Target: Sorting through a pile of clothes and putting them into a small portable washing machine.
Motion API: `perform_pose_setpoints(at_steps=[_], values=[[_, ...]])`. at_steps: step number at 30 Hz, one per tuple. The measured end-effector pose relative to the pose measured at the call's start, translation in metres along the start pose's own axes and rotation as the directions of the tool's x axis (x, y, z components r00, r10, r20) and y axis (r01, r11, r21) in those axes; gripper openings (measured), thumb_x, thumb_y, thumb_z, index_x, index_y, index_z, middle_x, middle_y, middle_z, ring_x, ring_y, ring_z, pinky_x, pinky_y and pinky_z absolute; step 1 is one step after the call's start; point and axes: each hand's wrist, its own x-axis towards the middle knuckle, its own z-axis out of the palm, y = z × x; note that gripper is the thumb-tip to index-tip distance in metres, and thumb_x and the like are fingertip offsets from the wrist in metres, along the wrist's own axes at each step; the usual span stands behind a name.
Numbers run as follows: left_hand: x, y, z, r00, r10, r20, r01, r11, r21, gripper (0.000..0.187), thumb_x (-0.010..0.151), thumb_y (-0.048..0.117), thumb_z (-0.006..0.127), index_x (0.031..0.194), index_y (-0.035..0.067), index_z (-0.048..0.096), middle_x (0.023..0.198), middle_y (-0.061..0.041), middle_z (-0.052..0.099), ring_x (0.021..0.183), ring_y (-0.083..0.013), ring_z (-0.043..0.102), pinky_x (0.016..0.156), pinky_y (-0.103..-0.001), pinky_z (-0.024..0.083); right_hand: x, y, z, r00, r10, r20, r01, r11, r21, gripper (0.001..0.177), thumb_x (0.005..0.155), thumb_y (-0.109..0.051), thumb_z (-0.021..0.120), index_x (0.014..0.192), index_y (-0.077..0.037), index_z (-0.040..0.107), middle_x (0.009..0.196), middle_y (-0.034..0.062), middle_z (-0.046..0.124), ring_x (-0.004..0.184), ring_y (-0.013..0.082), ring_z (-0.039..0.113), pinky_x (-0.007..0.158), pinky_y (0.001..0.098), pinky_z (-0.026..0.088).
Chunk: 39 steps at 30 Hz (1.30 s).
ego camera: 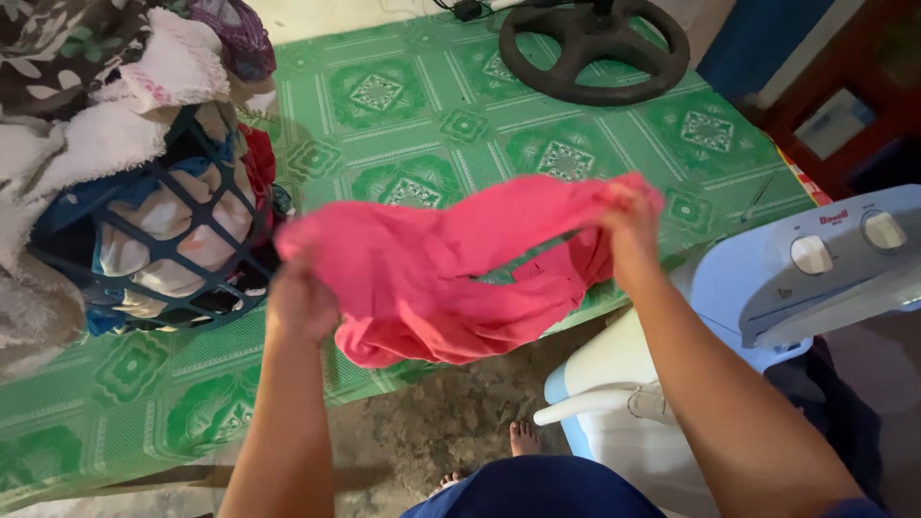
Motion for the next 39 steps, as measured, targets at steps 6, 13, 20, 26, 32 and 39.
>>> perform_pose_setpoints(at_steps=[6, 13, 20, 26, 32, 39], values=[[-0.022, -0.046, -0.055, 0.932, 0.121, -0.341, 0.312, 0.206, 0.927, 0.066, 0.078, 0.038, 0.072, 0.135, 0.007, 0.059, 0.122, -0.015, 0.071, 0.11, -0.0322, 0.072, 0.098, -0.045, 0.057, -0.068, 0.061, -0.043, 0.978, 0.06, 0.199, 0.144, 0.495, -0.857, 0.05, 0.072, -0.005, 0.072, 0.122, -0.011, 0.07, 0.135, 0.0146, 0.06, 0.125, 0.038, 0.055, 0.104, 0.0437, 0.045], [-0.028, -0.062, -0.086, 0.924, 0.312, -0.22, 0.352, -0.472, 0.808, 0.083, 0.072, 0.056, 0.082, 0.137, 0.017, 0.049, 0.143, -0.019, 0.053, 0.126, -0.0482, 0.05, 0.097, -0.067, 0.034, -0.094, 0.046, -0.042, 0.905, -0.099, 0.413, 0.423, 0.3, -0.855, 0.021, 0.083, -0.014, 0.074, 0.102, -0.006, 0.072, 0.137, 0.0169, 0.064, 0.133, 0.043, 0.052, 0.113, 0.0477, 0.039], [-0.017, -0.046, -0.119, 0.948, -0.103, -0.302, 0.318, 0.358, 0.878, 0.055, 0.097, 0.035, 0.065, 0.134, -0.005, 0.067, 0.131, -0.025, 0.073, 0.114, -0.0352, 0.071, 0.098, -0.045, 0.056, -0.061, 0.073, -0.087, 0.993, -0.047, 0.106, 0.116, 0.359, -0.926, 0.02, 0.101, -0.021, 0.063, 0.109, -0.003, 0.064, 0.108, 0.0196, 0.067, 0.102, 0.0359, 0.064, 0.09, 0.0452, 0.051], [-0.067, 0.011, 0.005, 0.927, -0.306, -0.215, 0.353, 0.906, 0.233, 0.04, 0.097, 0.026, 0.053, 0.126, 0.001, 0.063, 0.125, -0.018, 0.07, 0.107, -0.029, 0.072, 0.092, -0.045, 0.058, -0.019, 0.022, -0.082, 0.86, 0.482, -0.169, -0.51, 0.786, -0.349, 0.024, 0.101, -0.027, 0.058, 0.108, -0.004, 0.064, 0.102, 0.0154, 0.069, 0.093, 0.031, 0.067, 0.088, 0.0498, 0.054], [-0.066, 0.031, -0.003, 0.987, 0.155, 0.043, -0.145, 0.973, -0.179, 0.037, 0.102, 0.027, 0.059, 0.126, 0.0, 0.064, 0.125, -0.015, 0.07, 0.115, -0.0289, 0.069, 0.103, -0.045, 0.055, 0.003, -0.056, -0.04, 0.832, 0.546, -0.1, -0.522, 0.831, 0.193, 0.037, 0.095, -0.036, 0.052, 0.111, -0.007, 0.066, 0.113, 0.0123, 0.073, 0.107, 0.0314, 0.069, 0.098, 0.0483, 0.055], [0.004, -0.054, -0.12, 0.942, -0.204, -0.266, 0.216, 0.976, 0.016, 0.014, 0.105, 0.021, 0.067, 0.117, 0.017, 0.062, 0.107, 0.004, 0.068, 0.095, -0.0179, 0.063, 0.089, -0.041, 0.053, -0.006, -0.006, -0.04, 0.876, 0.1, -0.472, -0.383, 0.739, -0.554, 0.028, 0.087, -0.028, 0.069, 0.111, -0.013, 0.069, 0.099, 0.0057, 0.065, 0.088, 0.022, 0.058, 0.091, 0.05, 0.045]])
